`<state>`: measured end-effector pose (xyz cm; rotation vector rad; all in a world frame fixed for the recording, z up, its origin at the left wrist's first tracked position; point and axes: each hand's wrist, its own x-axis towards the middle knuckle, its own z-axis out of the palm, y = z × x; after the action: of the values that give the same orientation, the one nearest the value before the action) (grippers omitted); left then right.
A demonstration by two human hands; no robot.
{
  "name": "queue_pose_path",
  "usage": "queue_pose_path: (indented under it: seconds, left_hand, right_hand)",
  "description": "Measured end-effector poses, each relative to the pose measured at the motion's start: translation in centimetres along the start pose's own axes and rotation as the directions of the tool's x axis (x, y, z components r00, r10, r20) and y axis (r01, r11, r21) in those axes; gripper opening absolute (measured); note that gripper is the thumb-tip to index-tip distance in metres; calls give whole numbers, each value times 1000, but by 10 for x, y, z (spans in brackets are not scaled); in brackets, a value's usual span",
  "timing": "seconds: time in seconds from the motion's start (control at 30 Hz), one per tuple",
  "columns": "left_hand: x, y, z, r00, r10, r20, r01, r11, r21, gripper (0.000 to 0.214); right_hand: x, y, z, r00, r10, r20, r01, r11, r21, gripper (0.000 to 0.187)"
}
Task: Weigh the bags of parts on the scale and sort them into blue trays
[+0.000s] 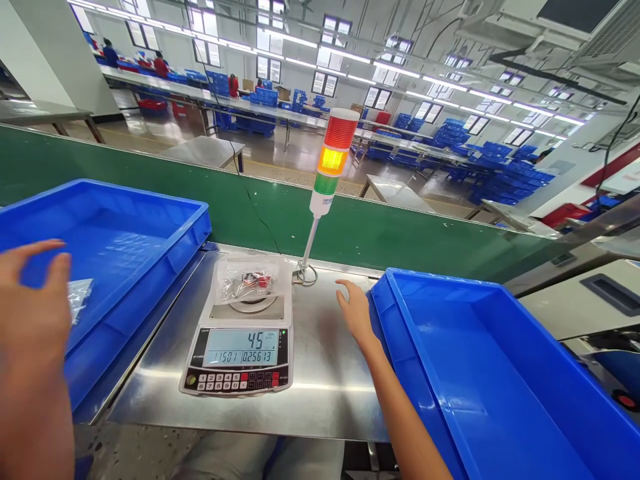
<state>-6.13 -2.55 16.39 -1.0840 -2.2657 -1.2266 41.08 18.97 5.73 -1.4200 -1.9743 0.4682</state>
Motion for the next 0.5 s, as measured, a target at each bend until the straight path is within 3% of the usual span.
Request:
queue_pose_path:
  seconds: [0.1, 0.13, 0.23, 0.37, 0.5]
  left_hand:
    - [-16, 26, 51, 983, 104, 152, -86, 989, -122, 37]
    - [-20, 25, 72, 961, 124, 245, -93, 987, -133, 38]
    - [-32, 6, 133, 919, 154, 362, -109, 984, -142, 39]
    - [-38, -12, 197, 880, 187, 437, -139, 980, -140, 43]
    - [-36, -13, 238, 849, 242, 470, -198, 970, -143, 43]
  right_hand:
    - [-13, 45, 26, 995, 80, -58, -87, 989, -121, 52]
    - [-19, 57, 34, 993, 89, -76, -100, 983, -154, 56]
    - [-32, 80, 52, 988, 105, -114, -130, 963, -238, 61]
    - [-40, 89, 58, 989, 102, -104, -129, 944, -303, 62]
    - [-39, 88, 55, 990, 104, -92, -129, 936, -328, 60]
